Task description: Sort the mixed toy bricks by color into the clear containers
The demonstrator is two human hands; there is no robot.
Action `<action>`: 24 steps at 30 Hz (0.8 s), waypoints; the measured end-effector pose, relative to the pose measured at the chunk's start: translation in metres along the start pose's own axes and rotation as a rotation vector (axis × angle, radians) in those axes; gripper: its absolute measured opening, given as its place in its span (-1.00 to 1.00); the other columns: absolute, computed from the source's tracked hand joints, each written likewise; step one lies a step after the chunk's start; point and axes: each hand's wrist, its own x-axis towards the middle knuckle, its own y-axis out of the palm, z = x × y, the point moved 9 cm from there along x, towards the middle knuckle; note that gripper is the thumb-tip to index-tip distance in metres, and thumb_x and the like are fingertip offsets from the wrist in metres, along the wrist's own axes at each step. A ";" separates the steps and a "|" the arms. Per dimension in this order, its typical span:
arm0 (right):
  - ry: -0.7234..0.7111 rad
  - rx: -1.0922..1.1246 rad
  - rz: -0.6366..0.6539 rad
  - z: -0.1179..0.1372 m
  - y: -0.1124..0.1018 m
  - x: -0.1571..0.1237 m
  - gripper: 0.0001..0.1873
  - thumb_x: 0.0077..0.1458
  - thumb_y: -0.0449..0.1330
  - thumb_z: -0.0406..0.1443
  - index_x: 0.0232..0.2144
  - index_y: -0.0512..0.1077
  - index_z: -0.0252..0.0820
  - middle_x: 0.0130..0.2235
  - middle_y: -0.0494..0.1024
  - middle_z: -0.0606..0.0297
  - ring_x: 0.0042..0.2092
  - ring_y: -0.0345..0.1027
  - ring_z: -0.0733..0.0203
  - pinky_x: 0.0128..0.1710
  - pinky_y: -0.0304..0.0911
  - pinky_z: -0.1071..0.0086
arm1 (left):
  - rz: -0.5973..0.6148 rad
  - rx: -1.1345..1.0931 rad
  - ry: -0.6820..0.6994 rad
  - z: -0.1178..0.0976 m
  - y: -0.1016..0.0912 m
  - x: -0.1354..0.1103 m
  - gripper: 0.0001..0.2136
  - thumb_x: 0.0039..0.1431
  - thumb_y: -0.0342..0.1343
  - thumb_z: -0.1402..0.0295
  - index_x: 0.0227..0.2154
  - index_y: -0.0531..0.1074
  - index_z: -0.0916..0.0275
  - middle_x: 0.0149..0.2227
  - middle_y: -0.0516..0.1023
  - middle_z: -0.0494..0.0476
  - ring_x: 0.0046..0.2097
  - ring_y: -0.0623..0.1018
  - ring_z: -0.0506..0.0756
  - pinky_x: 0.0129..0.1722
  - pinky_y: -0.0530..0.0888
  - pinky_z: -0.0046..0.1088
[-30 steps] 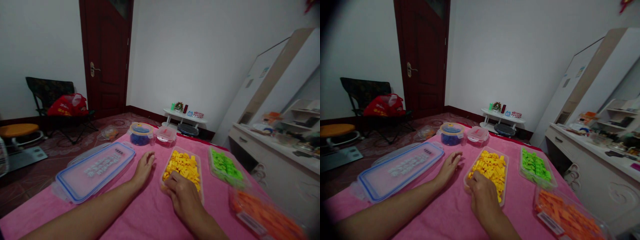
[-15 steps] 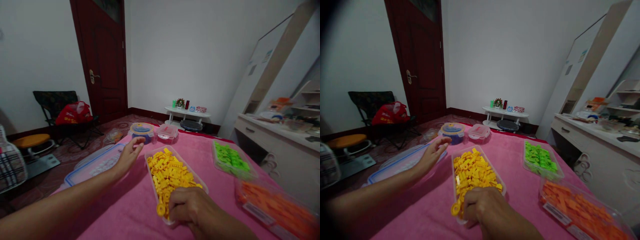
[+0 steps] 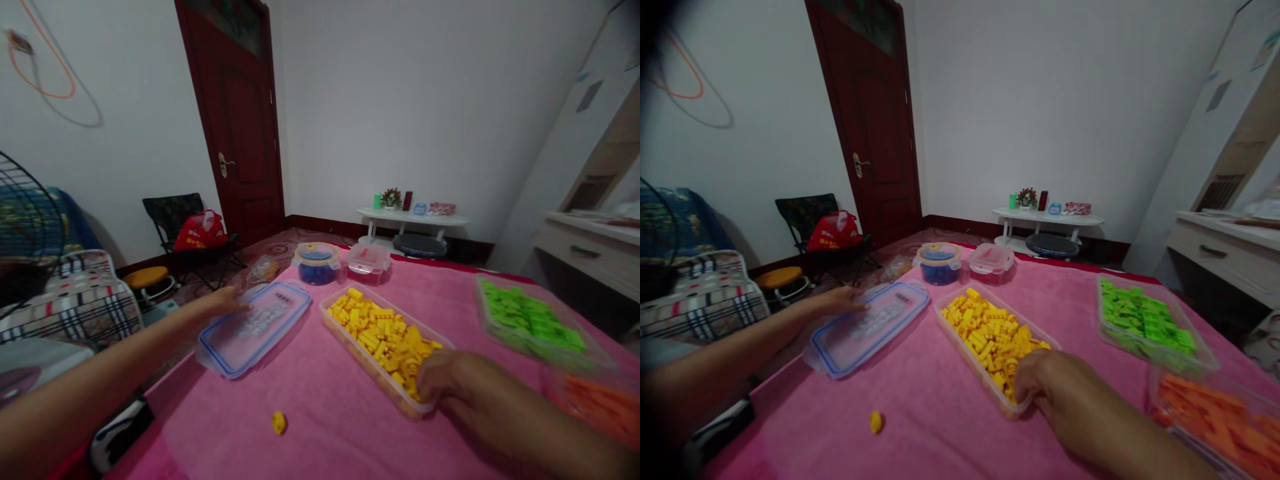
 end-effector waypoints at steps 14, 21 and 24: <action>-0.403 -0.113 0.221 0.155 0.140 0.043 -0.23 -0.06 0.02 -0.52 0.21 0.06 -0.02 0.30 0.00 0.10 0.17 0.11 -0.06 -0.02 0.20 0.15 | 0.060 0.218 0.113 0.009 0.019 -0.006 -0.49 -0.02 0.03 0.27 0.01 0.39 0.38 -0.01 0.49 0.28 -0.02 0.48 0.23 -0.07 0.35 -0.42; -0.342 -0.146 0.106 0.144 0.158 0.075 -0.74 -0.02 0.02 -0.51 -0.30 0.41 -0.19 -0.20 0.42 0.24 -0.18 0.29 0.20 -0.27 0.21 0.42 | 0.275 -0.110 -0.102 0.037 0.029 -0.003 -0.60 -0.21 0.16 0.05 -0.43 0.54 0.32 -0.55 0.51 0.07 -0.46 0.47 0.12 -0.52 0.31 -0.49; -0.296 -0.097 -0.001 0.139 0.113 0.071 -0.73 -0.02 0.01 -0.55 -0.37 0.42 -0.20 -0.26 0.43 0.26 -0.21 0.29 0.25 -0.28 0.19 0.45 | 0.368 -0.246 -0.144 0.032 0.031 -0.014 -0.57 -0.36 0.23 0.01 -0.50 0.52 0.30 -0.59 0.47 0.02 -0.52 0.40 0.06 -0.57 0.27 -0.52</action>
